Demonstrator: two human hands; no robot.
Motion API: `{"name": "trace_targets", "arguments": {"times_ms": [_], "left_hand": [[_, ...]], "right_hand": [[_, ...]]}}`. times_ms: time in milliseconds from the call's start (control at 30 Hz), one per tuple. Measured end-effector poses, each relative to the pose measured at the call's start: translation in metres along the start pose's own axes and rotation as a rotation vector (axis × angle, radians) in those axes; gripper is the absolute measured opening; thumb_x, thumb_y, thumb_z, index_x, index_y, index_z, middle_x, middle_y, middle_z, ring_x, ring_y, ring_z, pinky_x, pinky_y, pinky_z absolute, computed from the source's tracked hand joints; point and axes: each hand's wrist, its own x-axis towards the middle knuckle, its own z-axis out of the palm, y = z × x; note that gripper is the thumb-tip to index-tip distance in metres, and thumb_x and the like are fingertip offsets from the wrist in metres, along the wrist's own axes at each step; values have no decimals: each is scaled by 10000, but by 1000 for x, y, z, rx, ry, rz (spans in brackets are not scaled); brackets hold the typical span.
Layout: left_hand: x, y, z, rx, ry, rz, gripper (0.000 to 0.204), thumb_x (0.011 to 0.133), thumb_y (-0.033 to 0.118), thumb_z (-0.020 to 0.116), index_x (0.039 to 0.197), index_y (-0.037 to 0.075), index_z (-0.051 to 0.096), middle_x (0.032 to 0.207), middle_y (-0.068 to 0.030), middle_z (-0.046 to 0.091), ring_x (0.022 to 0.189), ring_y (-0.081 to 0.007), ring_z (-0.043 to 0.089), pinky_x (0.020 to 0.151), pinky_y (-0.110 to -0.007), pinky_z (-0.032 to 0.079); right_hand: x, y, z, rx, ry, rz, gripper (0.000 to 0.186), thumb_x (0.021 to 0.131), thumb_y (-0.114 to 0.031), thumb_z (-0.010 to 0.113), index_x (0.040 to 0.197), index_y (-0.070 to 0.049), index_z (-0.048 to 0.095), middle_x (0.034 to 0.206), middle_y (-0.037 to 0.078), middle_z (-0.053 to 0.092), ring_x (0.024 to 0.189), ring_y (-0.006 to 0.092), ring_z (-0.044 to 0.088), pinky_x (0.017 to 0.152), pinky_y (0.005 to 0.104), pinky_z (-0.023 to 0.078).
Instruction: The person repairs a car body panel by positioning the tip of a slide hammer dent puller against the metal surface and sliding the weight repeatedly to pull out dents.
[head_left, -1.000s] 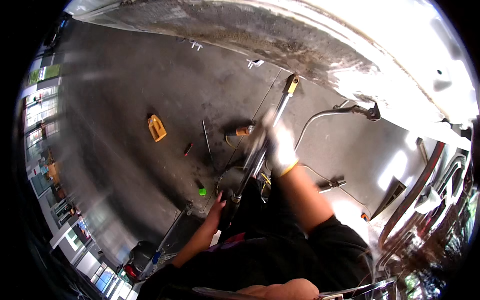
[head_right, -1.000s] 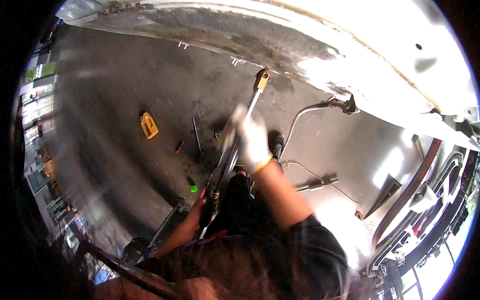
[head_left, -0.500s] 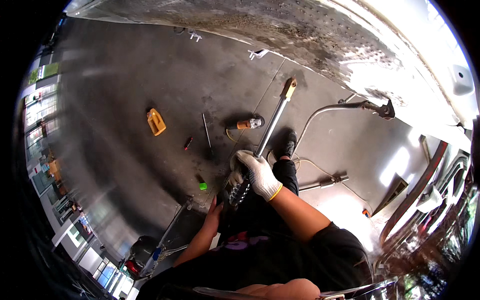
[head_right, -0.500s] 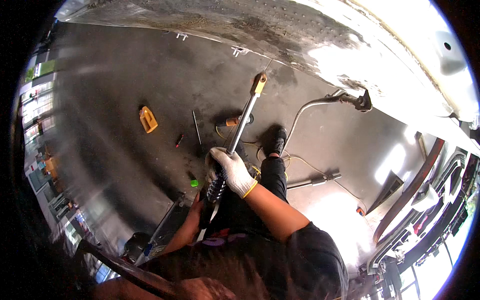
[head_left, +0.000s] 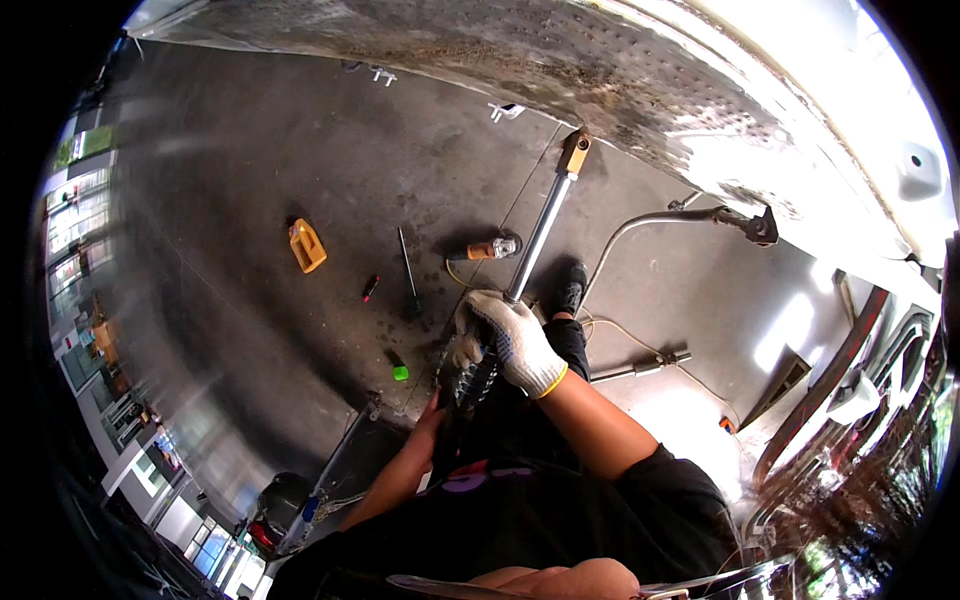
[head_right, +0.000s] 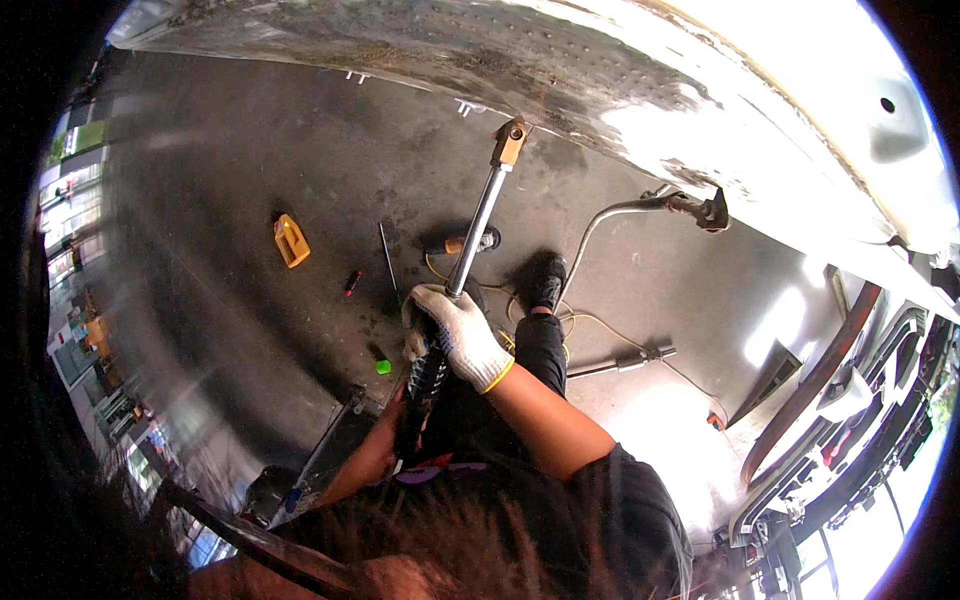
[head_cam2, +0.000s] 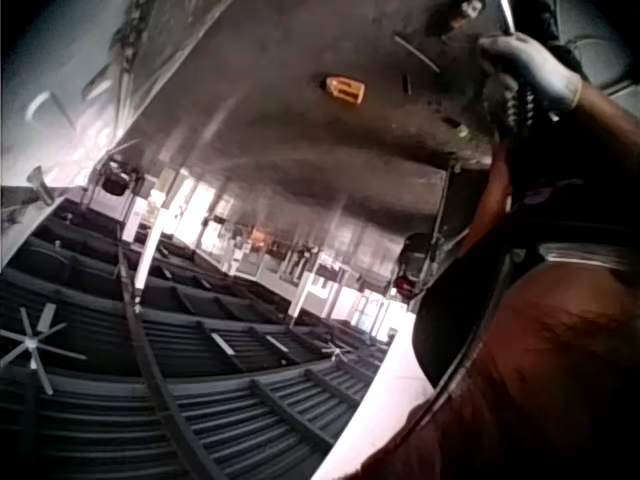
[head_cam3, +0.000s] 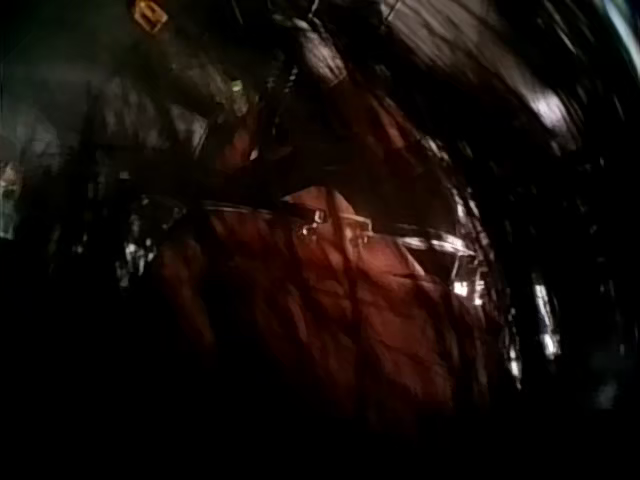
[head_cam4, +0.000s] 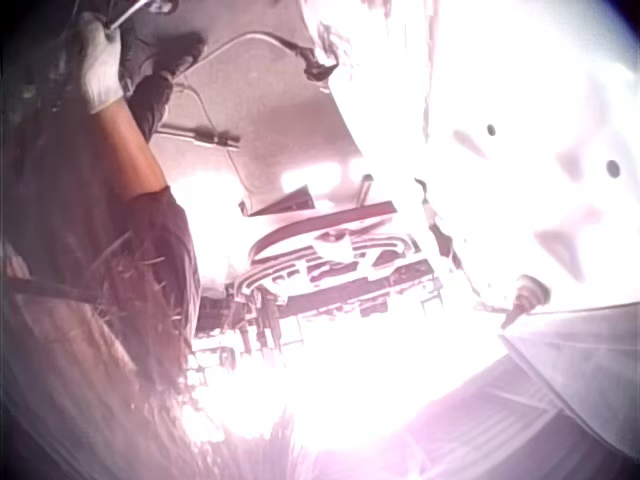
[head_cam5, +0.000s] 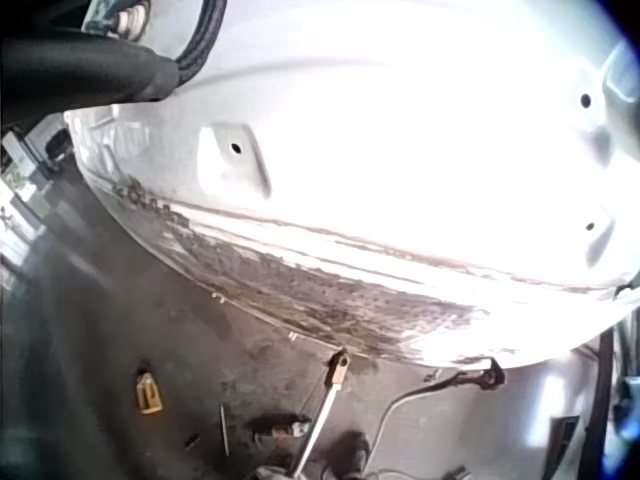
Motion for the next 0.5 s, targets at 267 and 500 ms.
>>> {"name": "trace_targets", "arguments": {"times_ms": [267,500], "left_hand": [[-2,12,0,30,114,16,802,1052,320,604,1747,252,208,1315,-100,704,979,-242,734,647,-433,613],[60,-43,-44,171,241,-30,697,1011,459,640,1639,266,407,988,-77,663,677,-237,673,447,-406,558]], "right_hand": [[0,30,-11,-75,24,-258,256,1076,-275,689,1012,-45,595,719,62,609,636,222,631,648,393,531],[19,-67,14,-258,283,-113,405,1041,-403,737,909,-34,633,633,79,594,516,254,615,537,457,559]]}}
